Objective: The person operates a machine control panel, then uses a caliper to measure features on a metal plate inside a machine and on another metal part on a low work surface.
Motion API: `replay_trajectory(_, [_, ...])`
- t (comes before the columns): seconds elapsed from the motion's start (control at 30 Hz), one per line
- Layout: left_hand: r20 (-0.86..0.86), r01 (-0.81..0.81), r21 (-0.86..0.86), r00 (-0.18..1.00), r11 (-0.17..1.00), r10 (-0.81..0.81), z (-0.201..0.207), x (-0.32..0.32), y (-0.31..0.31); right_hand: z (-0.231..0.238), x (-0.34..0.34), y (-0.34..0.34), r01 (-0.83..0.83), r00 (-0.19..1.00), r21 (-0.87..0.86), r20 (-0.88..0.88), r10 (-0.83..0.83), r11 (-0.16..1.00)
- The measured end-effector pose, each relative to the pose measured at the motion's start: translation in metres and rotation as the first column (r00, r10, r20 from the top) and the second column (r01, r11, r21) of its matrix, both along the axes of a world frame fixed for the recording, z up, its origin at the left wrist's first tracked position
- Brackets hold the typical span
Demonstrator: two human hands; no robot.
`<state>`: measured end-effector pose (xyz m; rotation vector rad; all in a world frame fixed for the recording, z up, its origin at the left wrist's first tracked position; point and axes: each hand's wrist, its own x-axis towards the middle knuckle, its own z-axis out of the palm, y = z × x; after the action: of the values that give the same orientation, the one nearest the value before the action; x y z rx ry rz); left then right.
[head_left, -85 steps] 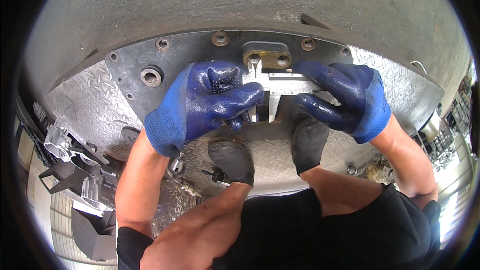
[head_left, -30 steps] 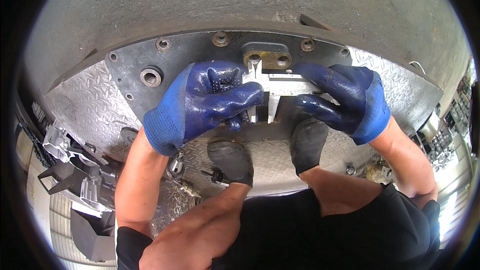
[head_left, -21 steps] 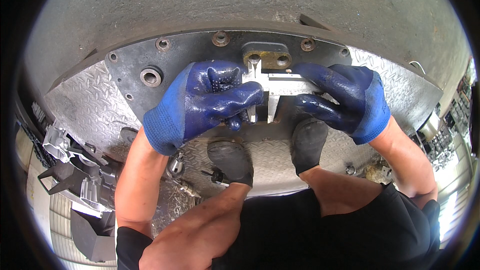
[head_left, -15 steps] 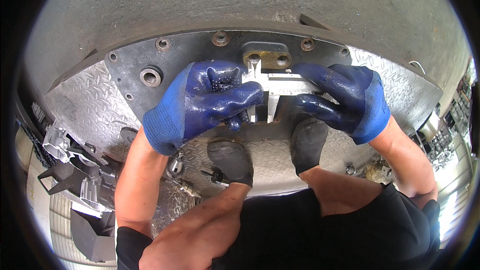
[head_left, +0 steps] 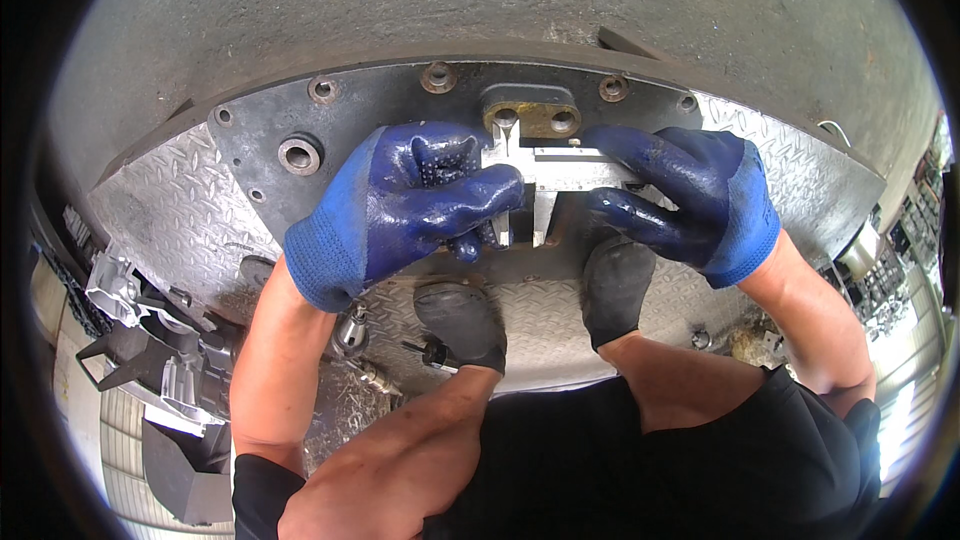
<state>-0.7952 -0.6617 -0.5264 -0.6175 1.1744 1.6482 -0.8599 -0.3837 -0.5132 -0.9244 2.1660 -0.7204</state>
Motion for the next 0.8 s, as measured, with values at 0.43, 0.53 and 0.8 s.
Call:
replay_trajectory(0.43, [-0.012,0.009,0.002,1.0,1.0,-0.009,-0.0002,-0.0001,0.0001,0.0004,-0.0012,-0.0006,0.001,1.0,0.0,0.018,-0.001,1.0])
replay_trajectory(0.53, [-0.021,0.023,-0.001,1.0,1.0,-0.023,-0.0007,-0.0005,-0.0006,-0.0006,-0.001,0.0001,-0.006,1.0,0.004,0.004,0.006,1.0])
replay_trajectory(0.8, [0.02,0.004,0.013,1.0,1.0,-0.004,-0.0007,-0.0005,-0.001,-0.0008,-0.0004,-0.0001,-0.009,1.0,-0.002,-0.008,0.009,1.0])
